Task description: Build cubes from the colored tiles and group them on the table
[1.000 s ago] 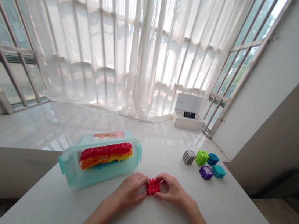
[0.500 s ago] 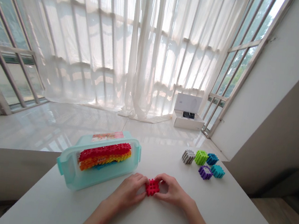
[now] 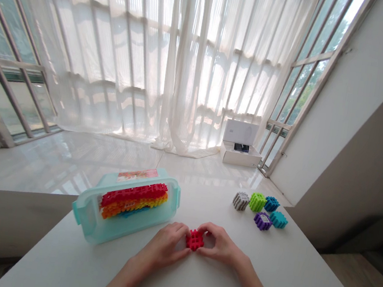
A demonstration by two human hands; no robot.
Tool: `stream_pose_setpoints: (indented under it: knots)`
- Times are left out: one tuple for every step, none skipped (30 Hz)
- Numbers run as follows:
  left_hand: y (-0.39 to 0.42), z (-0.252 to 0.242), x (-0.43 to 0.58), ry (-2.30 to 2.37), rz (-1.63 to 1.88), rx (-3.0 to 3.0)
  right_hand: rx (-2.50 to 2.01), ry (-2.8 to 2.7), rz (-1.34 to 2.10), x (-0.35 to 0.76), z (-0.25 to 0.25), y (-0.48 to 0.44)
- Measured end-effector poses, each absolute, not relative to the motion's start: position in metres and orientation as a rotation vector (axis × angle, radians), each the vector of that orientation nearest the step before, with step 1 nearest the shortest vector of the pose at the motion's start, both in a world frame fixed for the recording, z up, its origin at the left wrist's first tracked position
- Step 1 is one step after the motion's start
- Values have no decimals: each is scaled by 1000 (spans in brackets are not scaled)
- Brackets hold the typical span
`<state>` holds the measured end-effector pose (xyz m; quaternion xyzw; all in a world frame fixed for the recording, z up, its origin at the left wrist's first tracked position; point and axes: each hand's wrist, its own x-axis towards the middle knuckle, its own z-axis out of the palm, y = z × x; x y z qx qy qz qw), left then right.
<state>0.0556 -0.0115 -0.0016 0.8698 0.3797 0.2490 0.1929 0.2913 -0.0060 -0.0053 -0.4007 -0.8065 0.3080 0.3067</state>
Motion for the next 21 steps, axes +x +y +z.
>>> stream_pose_setpoints:
  knots:
    - [-11, -2, 56, 1069, 694, 2440, -1059, -2136, 816, 291, -5, -6]
    - [-11, -2, 56, 1072, 686, 2441, -1059, -2137, 818, 292, -6, -6]
    - [-11, -2, 56, 1076, 679, 2441, -1059, -2139, 820, 292, -6, -6]
    - [-12, -2, 56, 1081, 675, 2443, -1060, -2141, 822, 292, -7, -6]
    - [-12, -2, 56, 1085, 674, 2445, -1062, -2143, 823, 292, -8, -6]
    - [-12, -1, 57, 1088, 676, 2447, -1066, -2145, 820, 292, -9, -5]
    - [-13, -1, 57, 1091, 677, 2449, -1073, -2147, 813, 292, -10, -5]
    - [-13, -1, 57, 1094, 677, 2449, -1081, -2148, 804, 291, -11, -5]
    - [-13, -1, 57, 1096, 675, 2450, -1091, -2149, 795, 291, -11, -5]
    - [-13, -1, 57, 1097, 670, 2453, -1100, -2149, 784, 291, -12, -5]
    - [-13, -2, 57, 1094, 666, 2456, -1105, -2149, 776, 291, -12, -5]
    - [-13, -2, 57, 1089, 665, 2460, -1107, -2150, 772, 290, -11, -5]
    - [-12, -3, 57, 1083, 665, 2463, -1107, -2149, 770, 290, -11, -6]
    - [-12, -3, 57, 1077, 669, 2463, -1105, -2148, 771, 290, -10, -6]
    - [-12, -4, 57, 1074, 674, 2462, -1103, -2146, 775, 290, -9, -7]
    - [-13, -4, 57, 1074, 682, 2459, -1099, -2145, 785, 289, -9, -7]
    - [-13, -4, 56, 1076, 689, 2455, -1094, -2144, 797, 289, -8, -7]
    - [-13, -4, 56, 1075, 693, 2453, -1088, -2142, 809, 289, -8, -7]
    - [-14, -4, 55, 1071, 698, 2455, -1080, -2140, 822, 290, -8, -8]
    - [-14, -4, 54, 1064, 708, 2458, -1072, -2138, 836, 290, -8, -8]
    - [-13, -3, 53, 1059, 726, 2460, -1066, -2135, 852, 290, -8, -7]
